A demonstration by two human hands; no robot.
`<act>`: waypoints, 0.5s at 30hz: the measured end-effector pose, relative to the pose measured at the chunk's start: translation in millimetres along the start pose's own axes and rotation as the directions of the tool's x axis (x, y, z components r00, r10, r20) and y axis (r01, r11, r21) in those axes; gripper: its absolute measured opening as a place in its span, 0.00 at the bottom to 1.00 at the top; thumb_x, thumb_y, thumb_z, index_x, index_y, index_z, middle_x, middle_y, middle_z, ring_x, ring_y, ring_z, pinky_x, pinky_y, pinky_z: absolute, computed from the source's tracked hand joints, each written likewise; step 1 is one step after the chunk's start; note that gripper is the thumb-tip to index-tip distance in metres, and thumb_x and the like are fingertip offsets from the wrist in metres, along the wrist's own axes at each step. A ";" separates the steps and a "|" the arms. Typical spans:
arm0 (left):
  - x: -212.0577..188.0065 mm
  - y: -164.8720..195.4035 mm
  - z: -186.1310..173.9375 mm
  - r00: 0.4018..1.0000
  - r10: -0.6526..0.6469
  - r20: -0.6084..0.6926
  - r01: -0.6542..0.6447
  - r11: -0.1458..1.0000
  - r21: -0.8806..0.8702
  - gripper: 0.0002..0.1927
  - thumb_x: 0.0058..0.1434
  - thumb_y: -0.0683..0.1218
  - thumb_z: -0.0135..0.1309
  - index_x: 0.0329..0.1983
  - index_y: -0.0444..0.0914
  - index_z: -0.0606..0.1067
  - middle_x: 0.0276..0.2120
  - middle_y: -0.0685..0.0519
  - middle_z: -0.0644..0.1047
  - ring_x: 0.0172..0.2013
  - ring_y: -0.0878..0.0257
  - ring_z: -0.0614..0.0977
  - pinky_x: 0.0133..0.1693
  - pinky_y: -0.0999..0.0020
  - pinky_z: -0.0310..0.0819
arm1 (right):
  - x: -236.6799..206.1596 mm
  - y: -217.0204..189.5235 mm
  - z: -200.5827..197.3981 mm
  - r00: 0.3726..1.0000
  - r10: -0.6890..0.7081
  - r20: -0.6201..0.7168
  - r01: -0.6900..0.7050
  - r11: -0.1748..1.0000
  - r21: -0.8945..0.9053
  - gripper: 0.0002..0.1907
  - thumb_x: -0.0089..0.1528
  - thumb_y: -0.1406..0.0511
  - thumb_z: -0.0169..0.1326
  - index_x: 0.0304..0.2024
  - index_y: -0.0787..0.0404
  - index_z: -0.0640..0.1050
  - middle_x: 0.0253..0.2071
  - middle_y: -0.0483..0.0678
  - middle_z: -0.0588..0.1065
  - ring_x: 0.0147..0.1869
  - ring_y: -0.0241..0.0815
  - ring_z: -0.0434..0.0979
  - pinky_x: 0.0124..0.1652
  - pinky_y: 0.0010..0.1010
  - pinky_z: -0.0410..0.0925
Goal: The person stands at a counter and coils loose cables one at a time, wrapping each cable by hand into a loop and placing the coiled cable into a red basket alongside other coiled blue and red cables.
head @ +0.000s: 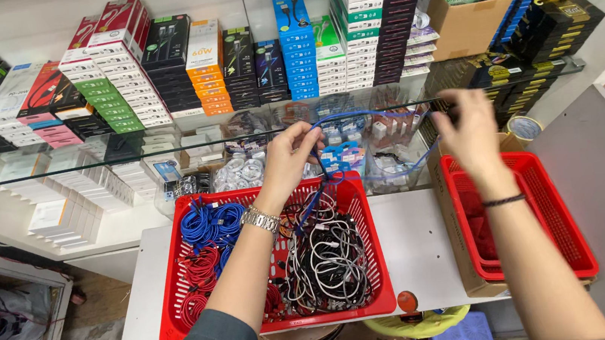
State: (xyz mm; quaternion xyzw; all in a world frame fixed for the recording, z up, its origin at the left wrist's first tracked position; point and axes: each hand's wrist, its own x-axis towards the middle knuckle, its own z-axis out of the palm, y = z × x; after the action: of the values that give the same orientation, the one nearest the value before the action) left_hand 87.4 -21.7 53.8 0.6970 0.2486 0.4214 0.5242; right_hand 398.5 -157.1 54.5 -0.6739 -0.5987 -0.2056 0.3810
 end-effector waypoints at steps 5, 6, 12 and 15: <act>7.5 -9.0 20.6 0.995 0.015 0.098 -0.012 0.999 -0.037 0.13 0.72 0.48 0.50 0.41 0.34 0.77 0.27 0.55 0.79 0.30 0.70 0.82 0.34 0.74 0.83 | -40.3 -77.3 71.1 0.797 -0.191 0.573 -0.244 0.765 0.595 0.20 0.62 0.61 0.58 0.55 0.62 0.76 0.44 0.45 0.79 0.45 0.34 0.79 0.42 0.28 0.72; 8.2 -14.1 20.8 0.995 0.004 0.102 -0.001 0.999 -0.034 0.13 0.72 0.48 0.49 0.41 0.33 0.77 0.27 0.55 0.79 0.30 0.70 0.82 0.34 0.73 0.82 | -45.8 -82.8 81.3 0.761 -0.227 0.608 -0.218 0.793 0.569 0.18 0.64 0.60 0.58 0.54 0.62 0.77 0.39 0.46 0.80 0.42 0.34 0.79 0.43 0.29 0.71; 0.4 -50.5 -1.4 0.999 -0.028 -0.017 0.027 0.996 -0.083 0.13 0.71 0.49 0.49 0.49 0.34 0.74 0.33 0.56 0.79 0.35 0.70 0.82 0.40 0.72 0.81 | -48.4 -66.7 91.4 0.607 -0.002 0.794 -0.671 0.533 0.515 0.14 0.67 0.61 0.57 0.47 0.66 0.79 0.37 0.45 0.79 0.36 0.30 0.77 0.38 0.25 0.72; -12.1 -66.2 2.3 0.976 -0.199 0.086 0.197 0.980 0.024 0.17 0.70 0.50 0.50 0.58 0.39 0.70 0.34 0.59 0.81 0.37 0.72 0.83 0.42 0.74 0.78 | -38.3 -70.0 86.7 0.668 -0.006 0.744 -0.657 0.466 0.593 0.13 0.67 0.63 0.53 0.51 0.64 0.78 0.39 0.41 0.81 0.38 0.28 0.79 0.38 0.22 0.72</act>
State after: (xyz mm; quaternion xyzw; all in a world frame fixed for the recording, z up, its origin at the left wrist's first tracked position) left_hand 89.4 -10.8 -12.7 0.6906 0.2966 0.3342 0.5688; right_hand 307.9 -116.6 -9.1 -0.5430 -0.5580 0.4378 0.4495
